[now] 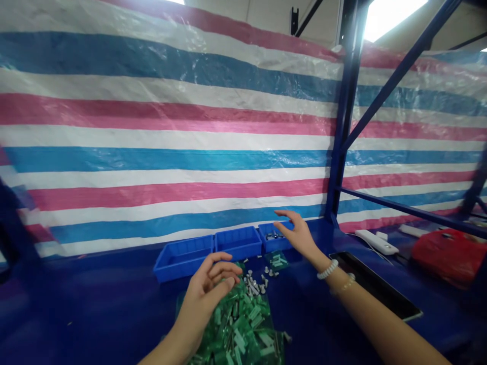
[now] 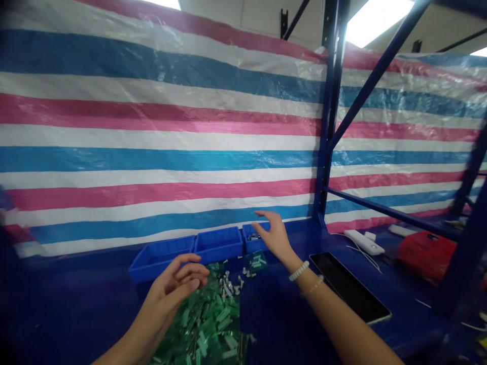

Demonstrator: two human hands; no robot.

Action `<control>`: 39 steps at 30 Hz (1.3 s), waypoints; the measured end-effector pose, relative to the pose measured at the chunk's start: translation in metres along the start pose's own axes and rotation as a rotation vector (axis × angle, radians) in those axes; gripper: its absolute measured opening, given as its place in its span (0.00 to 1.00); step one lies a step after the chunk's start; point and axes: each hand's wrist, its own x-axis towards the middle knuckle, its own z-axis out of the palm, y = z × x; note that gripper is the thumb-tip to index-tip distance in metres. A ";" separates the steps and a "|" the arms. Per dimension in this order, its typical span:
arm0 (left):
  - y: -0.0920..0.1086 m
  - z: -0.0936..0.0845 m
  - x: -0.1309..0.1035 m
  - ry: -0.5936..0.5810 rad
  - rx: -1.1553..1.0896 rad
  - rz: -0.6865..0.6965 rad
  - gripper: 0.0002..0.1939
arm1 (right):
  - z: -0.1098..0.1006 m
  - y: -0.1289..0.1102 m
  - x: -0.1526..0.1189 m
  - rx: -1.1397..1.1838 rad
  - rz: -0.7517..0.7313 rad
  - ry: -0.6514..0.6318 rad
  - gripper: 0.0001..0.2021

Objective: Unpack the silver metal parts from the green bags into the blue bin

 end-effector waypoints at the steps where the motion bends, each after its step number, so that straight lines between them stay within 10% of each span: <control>1: 0.001 0.001 0.000 0.018 -0.004 0.000 0.16 | -0.003 -0.008 -0.003 0.016 -0.018 -0.036 0.13; 11: 0.000 0.001 0.001 0.128 0.036 -0.003 0.14 | 0.013 -0.072 -0.059 -0.108 -0.122 -0.734 0.03; 39: 0.003 0.011 -0.004 0.044 0.364 0.081 0.07 | 0.022 -0.067 -0.056 -0.299 0.046 -0.758 0.04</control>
